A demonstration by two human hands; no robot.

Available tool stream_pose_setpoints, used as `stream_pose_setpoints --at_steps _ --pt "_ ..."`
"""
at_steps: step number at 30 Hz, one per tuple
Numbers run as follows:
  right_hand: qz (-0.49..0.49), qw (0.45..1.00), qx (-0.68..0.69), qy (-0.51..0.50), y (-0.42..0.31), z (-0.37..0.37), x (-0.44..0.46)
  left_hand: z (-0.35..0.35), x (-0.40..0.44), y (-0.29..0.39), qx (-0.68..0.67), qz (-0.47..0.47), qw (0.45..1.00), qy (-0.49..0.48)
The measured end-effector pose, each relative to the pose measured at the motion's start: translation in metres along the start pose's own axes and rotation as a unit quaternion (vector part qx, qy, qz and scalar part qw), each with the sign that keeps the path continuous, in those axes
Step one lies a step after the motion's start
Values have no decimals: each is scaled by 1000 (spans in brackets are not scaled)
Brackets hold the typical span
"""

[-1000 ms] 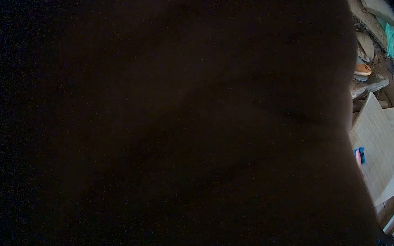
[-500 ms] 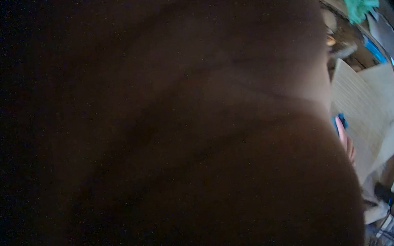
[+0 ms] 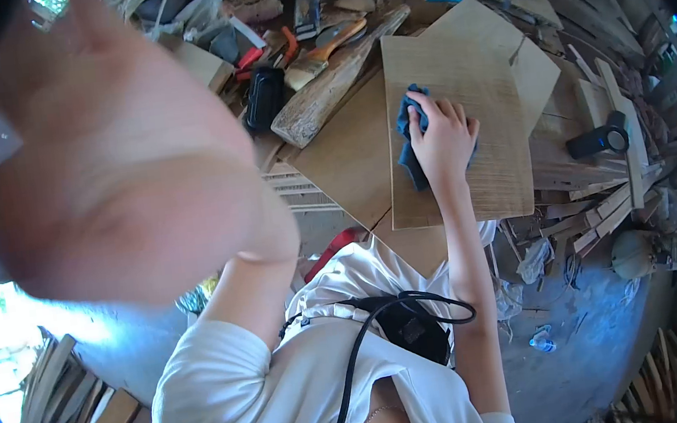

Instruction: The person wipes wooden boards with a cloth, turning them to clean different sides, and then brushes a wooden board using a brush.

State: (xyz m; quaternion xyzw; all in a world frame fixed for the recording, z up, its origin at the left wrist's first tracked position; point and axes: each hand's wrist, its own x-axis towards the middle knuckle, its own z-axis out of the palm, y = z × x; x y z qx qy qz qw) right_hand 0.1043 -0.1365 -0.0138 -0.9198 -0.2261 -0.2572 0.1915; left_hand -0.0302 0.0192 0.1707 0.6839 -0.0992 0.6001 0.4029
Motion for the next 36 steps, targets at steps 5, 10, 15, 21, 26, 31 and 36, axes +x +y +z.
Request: stream_pose_setpoints --at_steps 5,10,15,21,26,31,36 --pt "7 1000 20 11 2 5 1 42 -74 -54 87 -183 948 -244" --pt "-6 1000 13 -5 5 4 1 67 -172 -104 149 -171 899 -373" --pt "-30 999 5 -40 22 -7 3 69 -183 -95 246 -167 846 -443" --pt "139 986 -89 -31 99 -40 7 69 -183 -99 223 -180 848 -446" --pt "123 989 -85 -16 53 -14 0 72 -186 -99 210 -199 873 -392" --pt "6 998 31 -56 1 -10 -17 71 -192 -103 235 -190 859 -413" --pt "115 990 -67 -41 80 -42 -8 72 -191 -102 247 -182 857 -414"
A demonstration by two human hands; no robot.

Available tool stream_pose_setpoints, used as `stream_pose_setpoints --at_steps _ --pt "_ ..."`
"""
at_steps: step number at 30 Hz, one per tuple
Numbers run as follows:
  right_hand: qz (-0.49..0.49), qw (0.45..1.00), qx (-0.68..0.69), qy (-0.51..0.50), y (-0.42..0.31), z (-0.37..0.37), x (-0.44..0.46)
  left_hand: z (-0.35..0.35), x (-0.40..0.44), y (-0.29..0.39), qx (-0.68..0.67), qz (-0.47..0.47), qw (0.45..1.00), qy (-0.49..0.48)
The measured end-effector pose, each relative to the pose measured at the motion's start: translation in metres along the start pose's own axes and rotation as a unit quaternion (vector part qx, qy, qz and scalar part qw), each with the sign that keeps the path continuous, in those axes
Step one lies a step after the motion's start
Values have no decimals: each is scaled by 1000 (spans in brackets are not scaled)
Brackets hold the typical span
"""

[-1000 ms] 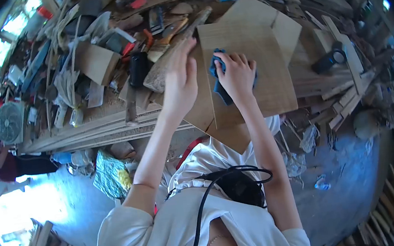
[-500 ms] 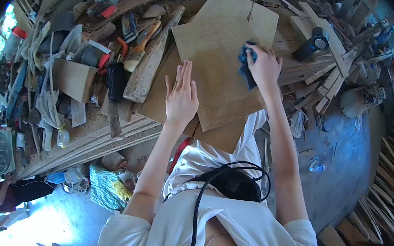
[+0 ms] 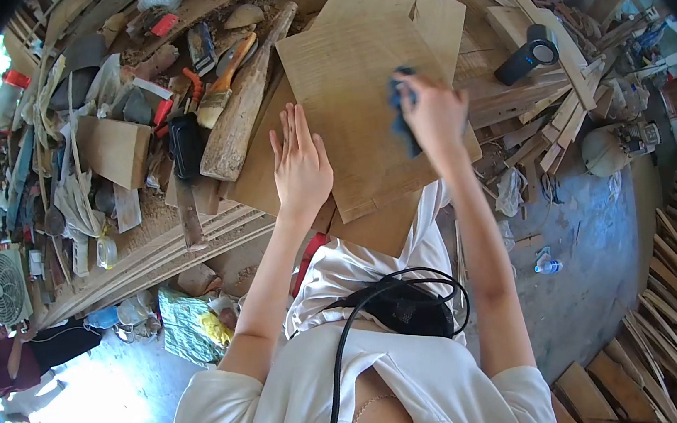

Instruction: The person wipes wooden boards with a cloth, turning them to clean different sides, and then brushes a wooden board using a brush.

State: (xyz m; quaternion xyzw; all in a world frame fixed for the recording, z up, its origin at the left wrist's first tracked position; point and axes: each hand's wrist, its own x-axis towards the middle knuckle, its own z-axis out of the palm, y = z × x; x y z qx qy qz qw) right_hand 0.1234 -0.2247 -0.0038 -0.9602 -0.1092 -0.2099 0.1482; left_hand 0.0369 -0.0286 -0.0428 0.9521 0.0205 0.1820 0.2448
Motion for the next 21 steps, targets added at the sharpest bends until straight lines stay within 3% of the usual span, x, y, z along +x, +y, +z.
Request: stream_pose_setpoints --at_steps 2,4,10,14,17,18,21 --pt "43 997 -46 44 28 4 3 -1 0 0 1 7 1000 8" --pt "59 995 -67 43 11 3 0 1 0 -3 -6 6 1000 6" --pt "-104 991 79 -21 -92 17 -38 0 -1 -4 -5 -1 1000 3" --pt "-95 991 89 -22 -54 8 -31 1 -1 -3 19 5 1000 9" --pt "51 998 6 -41 3 -16 -15 0 0 -1 8 1 1000 3" --pt "70 997 -27 11 24 -11 -14 1 0 -2 -1 1 1000 3" --pt "83 994 -65 33 23 -7 -18 3 0 -3 -17 2 1000 4"
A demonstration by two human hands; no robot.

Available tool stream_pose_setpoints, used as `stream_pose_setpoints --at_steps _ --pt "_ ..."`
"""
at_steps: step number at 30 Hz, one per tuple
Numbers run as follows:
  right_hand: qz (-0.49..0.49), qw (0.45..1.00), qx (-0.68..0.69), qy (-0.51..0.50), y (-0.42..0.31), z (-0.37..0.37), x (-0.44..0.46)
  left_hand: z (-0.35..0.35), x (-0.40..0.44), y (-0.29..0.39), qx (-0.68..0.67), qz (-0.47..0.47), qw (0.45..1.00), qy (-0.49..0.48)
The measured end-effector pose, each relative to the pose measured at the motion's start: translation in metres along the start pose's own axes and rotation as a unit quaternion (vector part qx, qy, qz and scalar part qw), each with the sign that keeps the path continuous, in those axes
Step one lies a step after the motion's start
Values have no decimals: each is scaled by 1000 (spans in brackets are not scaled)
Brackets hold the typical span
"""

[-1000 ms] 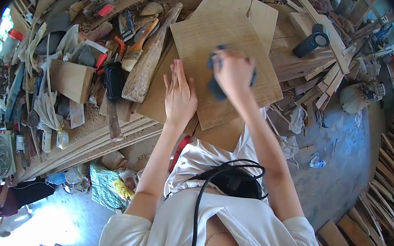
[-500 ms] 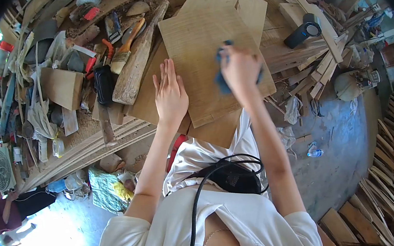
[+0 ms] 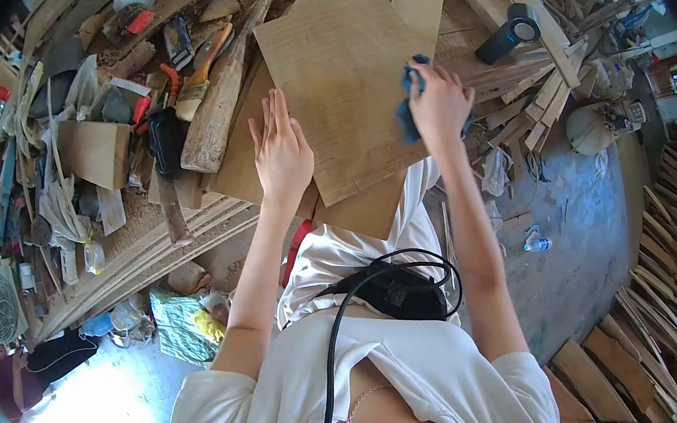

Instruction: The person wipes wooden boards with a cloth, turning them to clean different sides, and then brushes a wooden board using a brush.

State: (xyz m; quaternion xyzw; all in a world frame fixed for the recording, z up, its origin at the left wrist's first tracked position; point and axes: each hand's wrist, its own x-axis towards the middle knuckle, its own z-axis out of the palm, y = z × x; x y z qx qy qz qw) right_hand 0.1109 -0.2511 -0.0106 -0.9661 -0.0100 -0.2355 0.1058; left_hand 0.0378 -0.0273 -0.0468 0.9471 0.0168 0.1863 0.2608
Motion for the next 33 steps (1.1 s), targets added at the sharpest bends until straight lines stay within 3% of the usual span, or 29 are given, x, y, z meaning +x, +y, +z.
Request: stream_pose_setpoints --at_steps 6,9,13,15,18,20,23,25,27,28,33 --pt "-157 978 132 -27 -94 -1 -47 -2 1 0 12 2 1000 1" --pt "-193 964 170 -62 -86 -13 -54 1 0 -2 19 9 1000 3" --pt "-74 992 55 -84 -18 -22 -23 0 0 -3 28 10 1000 -2" --pt "-2 999 -1 -39 13 -25 -9 -1 1 -1 22 8 1000 -5" --pt "2 1000 -26 11 5 -13 -16 -1 1 1 9 5 1000 -7" --pt "-31 999 15 -39 -27 -10 -29 -3 2 1 12 8 1000 -8" --pt "-177 979 93 -40 -84 -14 -57 -5 2 2 19 5 1000 -11" --pt "-217 970 97 -46 -98 -17 -75 -2 0 -3 11 15 1000 -7" --pt "-212 963 155 -57 -78 -24 -71 -1 1 -4 16 18 1000 -6" --pt "-191 969 131 -90 -65 -27 -66 -1 1 -4 25 16 1000 -6" --pt "-40 999 20 -21 27 -32 -32 -2 0 0 31 14 999 -4"
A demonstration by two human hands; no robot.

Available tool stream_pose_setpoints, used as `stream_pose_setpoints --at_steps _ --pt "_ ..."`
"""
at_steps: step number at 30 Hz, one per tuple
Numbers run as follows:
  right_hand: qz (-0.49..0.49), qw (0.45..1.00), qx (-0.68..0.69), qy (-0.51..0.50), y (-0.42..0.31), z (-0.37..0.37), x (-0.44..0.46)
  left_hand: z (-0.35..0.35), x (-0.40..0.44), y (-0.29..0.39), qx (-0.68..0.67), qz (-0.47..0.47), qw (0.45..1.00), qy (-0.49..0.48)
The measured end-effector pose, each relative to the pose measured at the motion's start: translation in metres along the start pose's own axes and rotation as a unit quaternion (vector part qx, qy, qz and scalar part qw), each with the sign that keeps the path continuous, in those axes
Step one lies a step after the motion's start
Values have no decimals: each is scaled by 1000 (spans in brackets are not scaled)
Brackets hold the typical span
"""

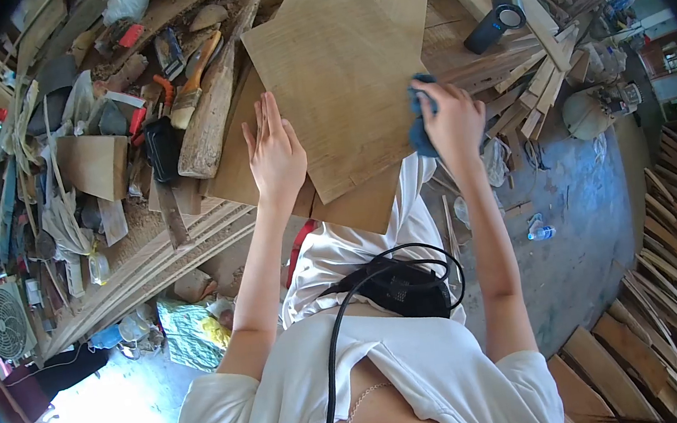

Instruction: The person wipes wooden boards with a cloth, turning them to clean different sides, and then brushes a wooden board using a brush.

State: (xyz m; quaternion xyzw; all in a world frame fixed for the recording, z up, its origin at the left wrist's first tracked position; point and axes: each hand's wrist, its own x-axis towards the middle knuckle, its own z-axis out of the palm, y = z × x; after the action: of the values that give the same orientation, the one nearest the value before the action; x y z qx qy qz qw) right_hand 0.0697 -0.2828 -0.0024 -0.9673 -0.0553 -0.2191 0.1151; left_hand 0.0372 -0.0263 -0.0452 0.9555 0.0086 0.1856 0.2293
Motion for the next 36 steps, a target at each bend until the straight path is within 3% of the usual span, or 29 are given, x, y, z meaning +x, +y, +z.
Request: stream_pose_setpoints --at_steps 4,6,7,9,12,15,19,22,24,30,32,36 --pt "44 998 -44 23 -2 0 -12 -4 4 2 -14 -8 1000 -2" --pt "38 998 -15 -46 -37 -3 -23 -5 5 4 -20 -12 1000 -9" --pt "-25 999 -6 -23 -53 4 -33 -4 4 3 -17 -11 1000 -10" --pt "-80 994 68 -33 -96 2 -43 -4 5 3 -12 -10 1000 -13" --pt "-163 981 75 -77 -125 -2 -62 -5 5 2 -10 -4 1000 -17" --pt "-155 976 139 -69 -90 -12 -58 -5 6 1 -8 3 1000 -13" --pt "-36 999 15 -7 -14 -23 -39 -6 5 2 -11 -4 1000 -16" --pt "51 998 14 -25 6 -20 -30 -5 3 4 -13 -9 1000 -11" --pt "17 999 45 14 -20 -7 -36 -5 5 4 -10 -11 1000 -7" --pt "-184 971 132 -72 -117 -7 -68 -1 5 0 -6 -5 1000 -6" --pt "-200 959 176 -93 -111 -12 -69 -2 6 1 -5 -16 1000 -14" --pt "-96 990 87 -52 -64 -16 -53 -4 3 2 -9 -3 1000 -7"
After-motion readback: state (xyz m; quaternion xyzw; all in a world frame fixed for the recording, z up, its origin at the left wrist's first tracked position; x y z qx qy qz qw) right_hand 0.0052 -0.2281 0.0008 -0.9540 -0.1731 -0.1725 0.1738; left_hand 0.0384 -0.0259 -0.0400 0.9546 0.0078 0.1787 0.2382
